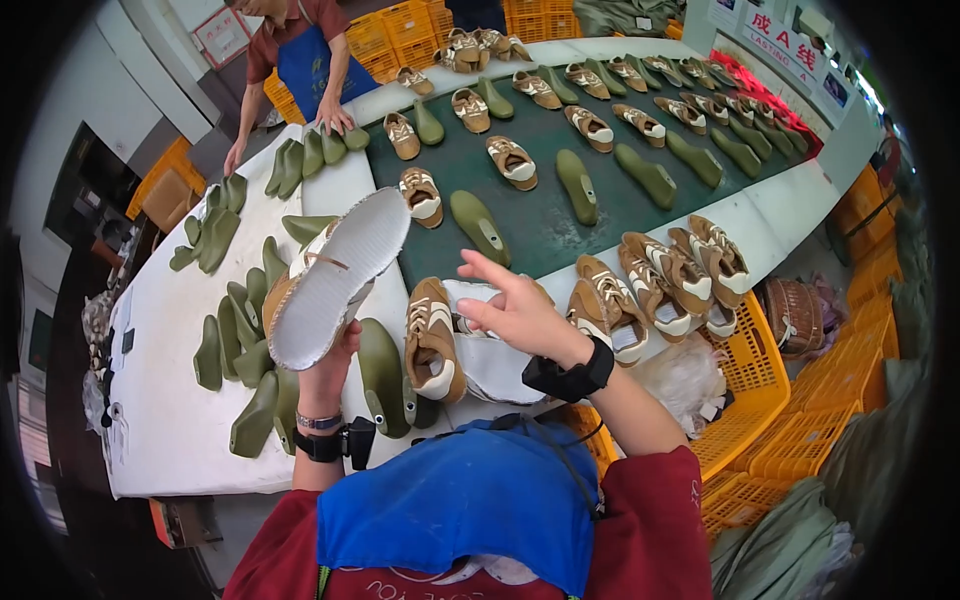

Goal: Organizing and preparing shoes and shoe lasts on a manufacturing production line.

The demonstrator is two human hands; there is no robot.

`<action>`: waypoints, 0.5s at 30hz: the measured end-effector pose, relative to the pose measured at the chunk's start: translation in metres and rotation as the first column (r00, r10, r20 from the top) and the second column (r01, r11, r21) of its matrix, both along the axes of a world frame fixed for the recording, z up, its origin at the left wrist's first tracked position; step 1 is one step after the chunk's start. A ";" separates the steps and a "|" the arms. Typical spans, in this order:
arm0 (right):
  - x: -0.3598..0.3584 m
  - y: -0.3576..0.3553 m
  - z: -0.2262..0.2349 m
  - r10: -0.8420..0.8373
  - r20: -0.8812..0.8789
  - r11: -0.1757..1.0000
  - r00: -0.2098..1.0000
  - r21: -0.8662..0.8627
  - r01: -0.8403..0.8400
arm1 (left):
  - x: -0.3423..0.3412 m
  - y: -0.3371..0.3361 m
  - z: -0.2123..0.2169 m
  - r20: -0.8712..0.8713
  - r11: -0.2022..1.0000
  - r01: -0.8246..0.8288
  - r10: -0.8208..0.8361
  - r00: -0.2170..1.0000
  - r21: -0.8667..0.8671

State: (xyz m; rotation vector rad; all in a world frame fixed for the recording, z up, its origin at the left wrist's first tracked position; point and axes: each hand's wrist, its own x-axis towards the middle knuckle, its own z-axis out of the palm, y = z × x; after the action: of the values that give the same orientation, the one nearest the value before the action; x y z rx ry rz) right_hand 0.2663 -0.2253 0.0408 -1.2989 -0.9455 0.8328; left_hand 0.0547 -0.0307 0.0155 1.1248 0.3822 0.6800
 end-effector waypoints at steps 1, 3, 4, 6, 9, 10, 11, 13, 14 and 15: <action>-0.003 0.002 -0.001 0.068 -0.058 0.998 0.996 0.012 -0.067 | -0.001 0.000 -0.001 -0.019 0.999 -0.001 0.002 1.000 0.036; -0.009 0.008 0.002 0.058 -0.048 0.998 0.997 -0.003 -0.059 | -0.001 -0.001 -0.001 0.083 0.979 0.077 -0.062 0.995 -0.189; -0.012 0.011 0.005 0.076 -0.012 0.997 0.997 0.005 -0.076 | 0.000 -0.002 -0.002 0.069 0.983 0.064 -0.052 0.996 -0.173; -0.018 0.016 0.013 0.008 0.019 0.999 1.000 0.040 -0.009 | 0.002 -0.005 -0.002 0.159 0.973 0.191 -0.171 0.972 -0.126; -0.023 0.020 0.028 -0.061 0.230 0.992 0.971 0.120 0.034 | 0.007 -0.011 -0.005 -0.055 0.995 0.065 -0.069 0.996 -0.073; -0.025 0.022 0.031 -0.097 0.246 0.978 0.964 0.204 0.046 | 0.008 -0.013 -0.005 -0.152 0.978 0.110 -0.083 0.985 0.177; -0.026 0.024 0.035 -0.125 0.238 0.980 0.963 0.178 0.084 | 0.008 -0.016 -0.006 -0.247 0.907 0.150 -0.053 0.968 0.392; -0.027 0.026 0.038 -0.078 0.264 0.984 0.961 0.174 0.032 | 0.009 -0.020 -0.005 -0.115 0.933 0.158 -0.127 0.985 0.324; -0.028 0.026 0.038 -0.139 0.299 0.973 0.944 0.220 0.073 | 0.009 -0.019 -0.004 -0.191 0.941 0.191 -0.140 0.971 0.280; -0.026 0.024 0.039 -0.139 0.301 0.974 0.943 0.212 0.076 | 0.010 -0.020 -0.003 -0.190 0.940 0.191 -0.140 0.972 0.283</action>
State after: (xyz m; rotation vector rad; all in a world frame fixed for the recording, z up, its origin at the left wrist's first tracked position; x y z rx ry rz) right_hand 0.2403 -0.2015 0.0793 -1.3178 -1.1656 0.4389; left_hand 0.0643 -0.0509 0.0130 1.4919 0.3277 0.5051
